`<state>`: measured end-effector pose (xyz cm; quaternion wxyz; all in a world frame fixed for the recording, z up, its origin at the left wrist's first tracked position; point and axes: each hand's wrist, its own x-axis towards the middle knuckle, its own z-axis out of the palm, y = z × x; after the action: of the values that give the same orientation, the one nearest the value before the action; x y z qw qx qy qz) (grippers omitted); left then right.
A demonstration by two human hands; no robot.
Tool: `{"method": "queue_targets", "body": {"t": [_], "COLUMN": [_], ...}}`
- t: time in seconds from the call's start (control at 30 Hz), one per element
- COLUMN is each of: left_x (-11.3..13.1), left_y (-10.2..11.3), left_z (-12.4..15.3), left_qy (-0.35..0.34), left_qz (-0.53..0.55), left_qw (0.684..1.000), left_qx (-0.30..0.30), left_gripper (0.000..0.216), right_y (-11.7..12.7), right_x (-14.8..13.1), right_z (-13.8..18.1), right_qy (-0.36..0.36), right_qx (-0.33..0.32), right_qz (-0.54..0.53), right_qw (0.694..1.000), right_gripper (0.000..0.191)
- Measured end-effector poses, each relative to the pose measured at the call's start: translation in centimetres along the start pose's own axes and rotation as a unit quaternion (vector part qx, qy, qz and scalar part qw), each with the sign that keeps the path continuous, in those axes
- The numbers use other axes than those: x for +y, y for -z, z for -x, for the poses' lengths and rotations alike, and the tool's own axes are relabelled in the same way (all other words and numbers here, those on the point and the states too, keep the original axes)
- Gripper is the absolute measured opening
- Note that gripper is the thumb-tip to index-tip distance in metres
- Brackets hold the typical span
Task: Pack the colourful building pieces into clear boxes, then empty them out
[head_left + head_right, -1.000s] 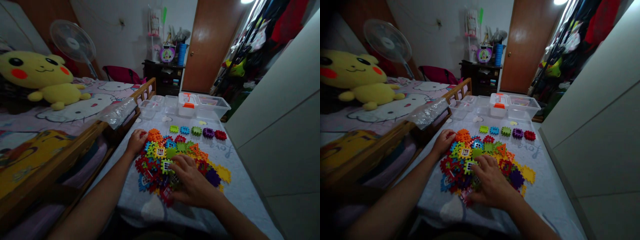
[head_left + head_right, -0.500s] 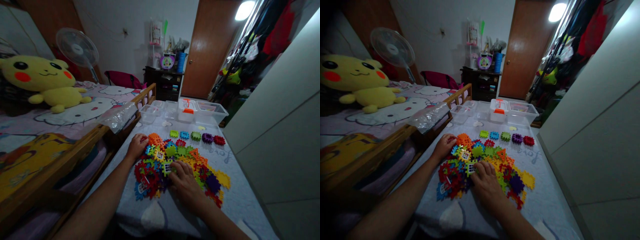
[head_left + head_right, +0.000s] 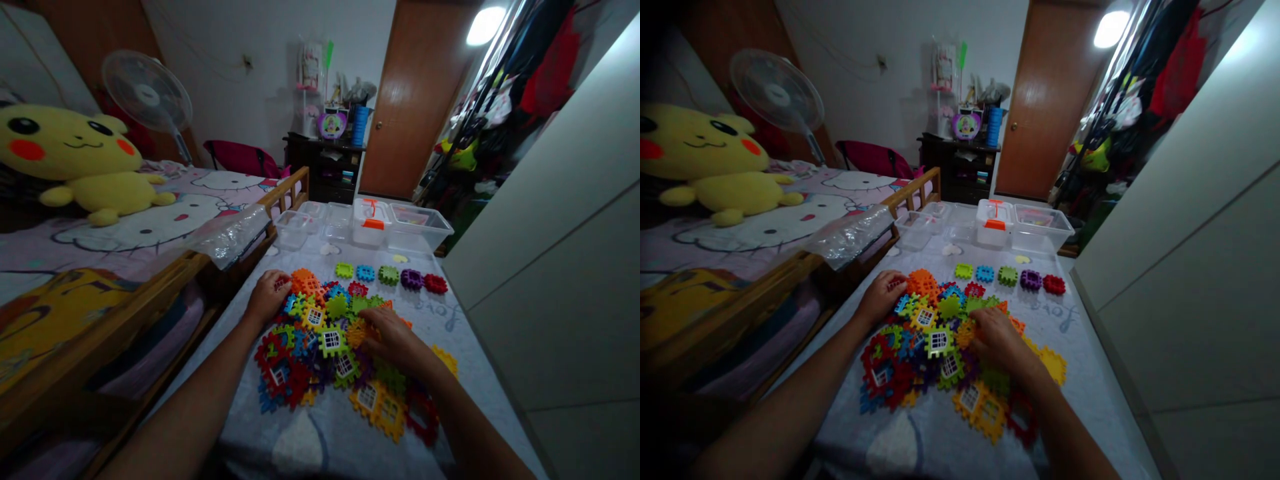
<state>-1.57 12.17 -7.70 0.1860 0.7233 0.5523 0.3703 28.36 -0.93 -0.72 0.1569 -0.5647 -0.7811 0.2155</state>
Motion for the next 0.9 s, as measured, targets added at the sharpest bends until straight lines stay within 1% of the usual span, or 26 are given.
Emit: {"method": "queue_targets", "body": {"t": [0.07,0.17,0.27,0.33,0.37,0.43,0.53,0.57,0.63,0.7,0.77,0.8,0.83,0.9], "left_x": [-0.1,-0.2,-0.3,-0.4,-0.4,-0.4,-0.3,-0.3,-0.2,-0.3,-0.4,-0.5,-0.5,-0.6], "left_y": [-0.1,-0.2,-0.2,-0.2,-0.3,-0.2,-0.2,-0.2,-0.2,-0.3,-0.3,-0.3,-0.3,-0.3], "left_z": [0.0,0.0,0.0,0.0,0.0,0.0,0.0,-0.1,-0.1,0.0,0.0,0.0,0.0,0.0], "left_qy": [-0.001,-0.003,-0.006,-0.007,-0.007,-0.010,-0.012,-0.011,-0.010,-0.010,-0.009,-0.009,-0.009,-0.008], "left_qz": [-0.001,-0.005,-0.008,-0.007,-0.007,-0.010,-0.013,-0.013,-0.011,-0.010,-0.010,-0.011,-0.011,-0.011], "left_qw": [1.000,1.000,1.000,1.000,1.000,1.000,1.000,1.000,1.000,1.000,1.000,1.000,1.000,1.000], "left_qx": [0.001,0.002,0.003,0.001,0.000,-0.001,0.001,0.001,0.000,0.001,0.002,0.002,0.001,-0.001], "left_gripper": [0.025,0.024,0.024,0.024,0.024,0.024,0.023,0.023,0.023,0.023,0.024,0.024,0.024,0.024], "right_y": [-0.1,0.4,0.8,0.8,0.7,0.7,0.9,1.0,1.0,0.6,-0.2,-0.6,-1.0,-1.4], "right_x": [0.1,0.7,1.4,1.7,1.8,1.7,1.7,1.8,2.0,2.2,2.2,2.0,1.8,1.2], "right_z": [0.0,0.0,-0.1,-0.1,0.0,0.3,0.9,1.0,1.0,0.7,0.4,0.2,0.0,-0.2], "right_qy": [-0.003,0.006,0.007,0.011,0.015,0.031,0.056,0.058,0.046,0.023,0.004,0.000,0.000,0.003], "right_qx": [0.006,0.043,0.125,0.180,0.193,0.177,0.125,0.123,0.142,0.151,0.135,0.123,0.110,0.089], "right_qz": [-0.045,-0.094,-0.101,-0.075,-0.055,-0.026,-0.034,-0.038,-0.028,0.006,0.047,0.067,0.085,0.111], "right_qw": [0.999,0.995,0.987,0.981,0.980,0.983,0.990,0.990,0.988,0.988,0.990,0.990,0.990,0.990], "right_gripper": [0.038,0.022,0.010,0.011,0.012,0.015,0.022,0.022,0.025,0.040,0.059,0.064,0.065,0.058]}}
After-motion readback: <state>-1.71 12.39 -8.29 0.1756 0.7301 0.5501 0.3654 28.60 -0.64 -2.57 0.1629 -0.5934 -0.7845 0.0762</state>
